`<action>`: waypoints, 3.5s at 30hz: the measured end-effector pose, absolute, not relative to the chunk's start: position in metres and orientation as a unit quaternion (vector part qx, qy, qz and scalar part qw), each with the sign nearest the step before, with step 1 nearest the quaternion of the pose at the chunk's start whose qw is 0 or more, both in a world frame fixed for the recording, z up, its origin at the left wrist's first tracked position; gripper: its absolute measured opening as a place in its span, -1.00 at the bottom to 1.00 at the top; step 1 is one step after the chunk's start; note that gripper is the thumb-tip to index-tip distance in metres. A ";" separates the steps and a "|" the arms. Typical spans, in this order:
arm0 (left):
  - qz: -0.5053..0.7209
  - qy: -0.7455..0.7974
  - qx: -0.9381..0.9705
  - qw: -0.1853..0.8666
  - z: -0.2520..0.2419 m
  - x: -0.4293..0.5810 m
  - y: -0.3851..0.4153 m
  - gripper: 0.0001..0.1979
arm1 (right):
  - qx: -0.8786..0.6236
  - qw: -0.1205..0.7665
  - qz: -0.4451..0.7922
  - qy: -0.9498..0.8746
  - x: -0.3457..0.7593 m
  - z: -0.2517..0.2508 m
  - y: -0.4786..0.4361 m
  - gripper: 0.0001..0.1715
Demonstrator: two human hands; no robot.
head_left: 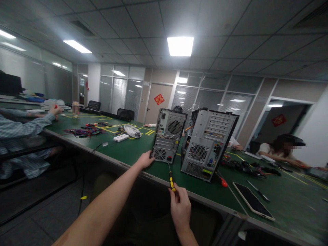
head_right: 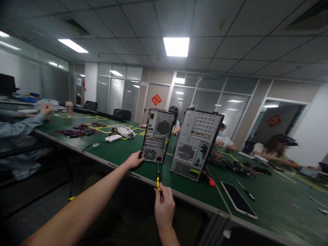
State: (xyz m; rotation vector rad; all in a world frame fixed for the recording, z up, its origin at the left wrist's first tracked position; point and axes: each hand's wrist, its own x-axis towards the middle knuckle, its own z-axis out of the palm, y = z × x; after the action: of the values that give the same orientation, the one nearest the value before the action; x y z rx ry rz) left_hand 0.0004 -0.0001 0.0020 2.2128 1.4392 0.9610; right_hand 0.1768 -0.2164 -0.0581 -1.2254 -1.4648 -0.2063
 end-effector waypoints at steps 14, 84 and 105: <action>0.342 0.506 0.776 0.159 0.002 0.001 -0.001 -0.49 | -0.527 0.582 -0.082 -0.614 0.179 -0.061 -0.215 -0.68; 0.339 0.511 0.771 0.172 0.003 0.002 -0.001 -0.47 | -0.530 0.586 -0.073 -0.608 0.182 -0.062 -0.214 -0.68; 0.332 0.510 0.778 0.159 0.002 0.003 0.000 -0.49 | -0.551 0.585 -0.067 -0.591 0.184 -0.063 -0.214 -0.66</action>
State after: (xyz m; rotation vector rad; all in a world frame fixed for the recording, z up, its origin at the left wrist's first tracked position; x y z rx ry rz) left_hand 0.0026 -0.0005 0.0021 2.2226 1.4573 0.9483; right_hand 0.1835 -0.2136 -0.0628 -1.2855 -1.3786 -0.1569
